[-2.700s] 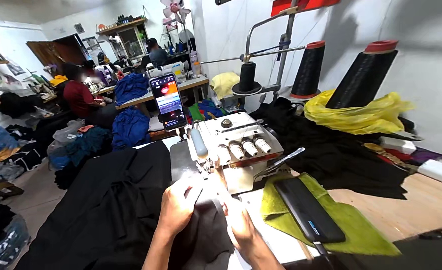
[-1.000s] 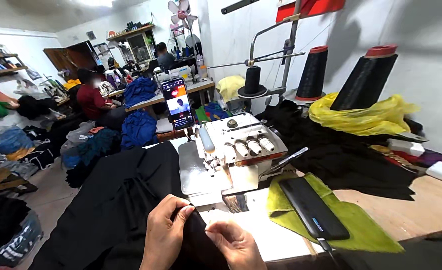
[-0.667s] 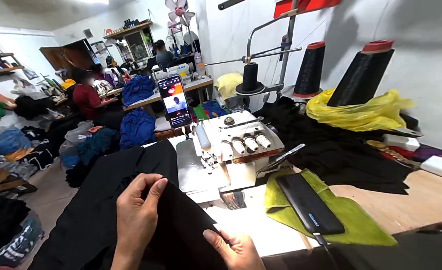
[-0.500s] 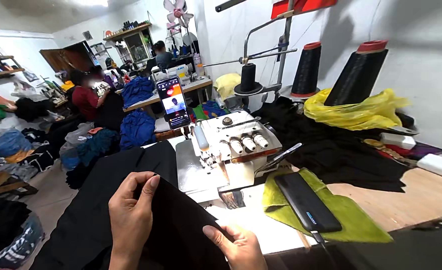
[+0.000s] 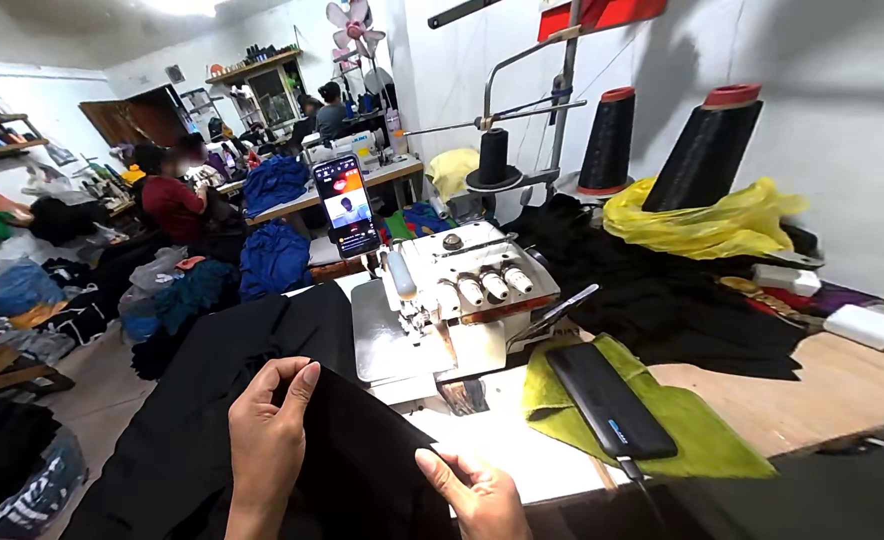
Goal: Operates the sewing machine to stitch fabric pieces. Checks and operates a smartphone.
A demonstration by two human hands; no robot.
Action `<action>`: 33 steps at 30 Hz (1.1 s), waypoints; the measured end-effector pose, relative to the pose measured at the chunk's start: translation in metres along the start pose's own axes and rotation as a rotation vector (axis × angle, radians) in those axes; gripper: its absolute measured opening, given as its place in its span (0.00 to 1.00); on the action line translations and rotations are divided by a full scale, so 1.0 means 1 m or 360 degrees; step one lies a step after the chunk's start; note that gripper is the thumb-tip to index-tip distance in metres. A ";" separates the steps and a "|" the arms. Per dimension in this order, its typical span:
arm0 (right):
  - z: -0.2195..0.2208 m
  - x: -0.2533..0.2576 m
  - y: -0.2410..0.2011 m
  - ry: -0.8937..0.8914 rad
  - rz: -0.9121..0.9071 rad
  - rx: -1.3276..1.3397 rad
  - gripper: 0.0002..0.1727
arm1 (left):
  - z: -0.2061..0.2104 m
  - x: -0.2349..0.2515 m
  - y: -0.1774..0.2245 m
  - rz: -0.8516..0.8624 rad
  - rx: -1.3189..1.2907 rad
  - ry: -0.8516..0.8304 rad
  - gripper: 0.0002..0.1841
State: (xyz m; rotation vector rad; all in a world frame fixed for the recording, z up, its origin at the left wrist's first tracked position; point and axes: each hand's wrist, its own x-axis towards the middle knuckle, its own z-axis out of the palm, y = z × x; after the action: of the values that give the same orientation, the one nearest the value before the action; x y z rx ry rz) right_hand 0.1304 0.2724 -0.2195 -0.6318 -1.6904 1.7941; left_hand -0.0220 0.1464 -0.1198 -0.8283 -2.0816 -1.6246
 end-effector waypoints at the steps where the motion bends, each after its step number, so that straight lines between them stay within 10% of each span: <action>1: 0.000 0.000 0.001 0.0015 0.0006 -0.0002 0.07 | 0.000 -0.001 -0.001 -0.0005 -0.0009 0.0000 0.03; 33: -0.003 -0.005 0.015 0.0174 0.0238 0.0026 0.09 | 0.002 -0.006 -0.014 -0.0074 -0.0044 -0.0023 0.03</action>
State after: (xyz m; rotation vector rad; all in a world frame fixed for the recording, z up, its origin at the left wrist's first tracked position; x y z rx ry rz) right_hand 0.1340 0.2707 -0.2349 -0.8532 -1.5904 1.8379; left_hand -0.0265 0.1449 -0.1339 -0.8082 -2.1078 -1.6797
